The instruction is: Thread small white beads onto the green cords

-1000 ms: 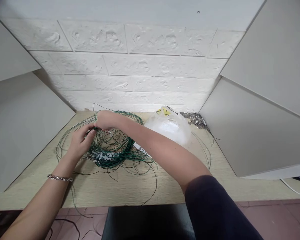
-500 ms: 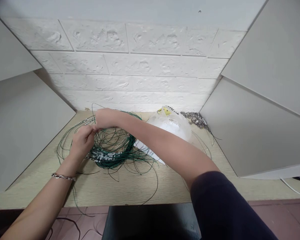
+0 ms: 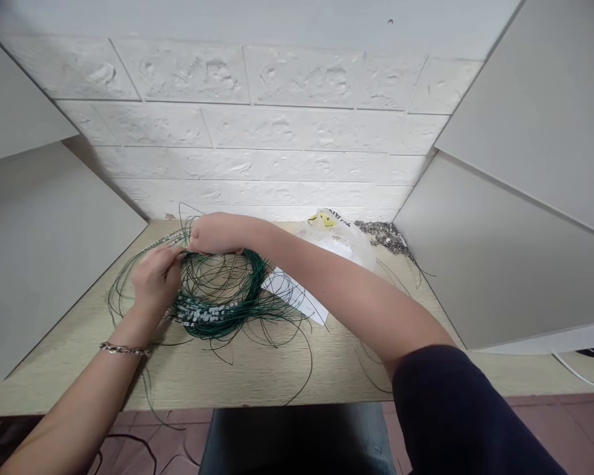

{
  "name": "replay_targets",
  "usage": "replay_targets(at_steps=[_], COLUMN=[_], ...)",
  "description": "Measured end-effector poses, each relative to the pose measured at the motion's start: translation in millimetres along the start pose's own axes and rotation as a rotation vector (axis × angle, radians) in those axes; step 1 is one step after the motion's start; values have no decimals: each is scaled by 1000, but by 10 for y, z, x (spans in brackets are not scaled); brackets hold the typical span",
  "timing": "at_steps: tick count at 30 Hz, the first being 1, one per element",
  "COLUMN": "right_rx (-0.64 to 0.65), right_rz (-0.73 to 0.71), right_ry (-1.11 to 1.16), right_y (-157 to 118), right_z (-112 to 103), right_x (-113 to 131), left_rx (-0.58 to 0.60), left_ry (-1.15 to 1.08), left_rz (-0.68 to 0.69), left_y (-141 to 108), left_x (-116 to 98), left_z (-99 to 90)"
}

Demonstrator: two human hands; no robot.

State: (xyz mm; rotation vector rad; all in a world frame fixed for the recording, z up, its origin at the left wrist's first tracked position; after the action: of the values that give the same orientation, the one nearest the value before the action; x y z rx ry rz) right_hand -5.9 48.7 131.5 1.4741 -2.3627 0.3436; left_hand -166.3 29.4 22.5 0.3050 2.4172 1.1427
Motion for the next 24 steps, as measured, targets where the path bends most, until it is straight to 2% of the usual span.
replay_targets(at_steps=[4, 7, 9, 12, 14, 16, 19, 22, 24], right_rx=[-92, -138, -155, -220, -343, -512, -708, -745, -817], right_rz=[-13, 0, -6, -30, -3, 48, 118, 163, 180], right_ry=[-227, -357, -409, -444, -503, -531, -368, -73, -76], right_y=[33, -20, -102, -274, -409, -549, -747, -924, -1067], right_z=[-166, -208, -201, -175, -181, -200, -187, -72, 3], right_x=[222, 192, 87, -96, -199, -285, -404, -494, -507], left_rx=[-153, -244, -231, -129, -94, -109, -134, -127, -123], left_ry=[38, 26, -3, -44, -75, -99, -113, -135, -142], left_rz=[-44, -104, -162, -243, -295, -361, -408, -349, -318], left_y=[30, 34, 26, 6, -4, -8, -8, -4, -4], left_x=[16, 67, 100, 114, 116, 130, 136, 74, 22], left_z=[-78, -117, -119, -103, -104, -117, -132, -114, -92])
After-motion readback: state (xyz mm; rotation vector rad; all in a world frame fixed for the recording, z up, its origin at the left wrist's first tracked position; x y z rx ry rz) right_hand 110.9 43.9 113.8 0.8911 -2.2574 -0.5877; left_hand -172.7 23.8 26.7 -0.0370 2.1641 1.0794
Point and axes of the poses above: each hand's wrist, its own y-axis towards the middle knuckle, its own z-axis out of the palm, x = y × z, the point moved 2 cm from there along y, towards the middle knuckle, and after that the axes turned 15 degrees about -z, right-handed, at the moved point
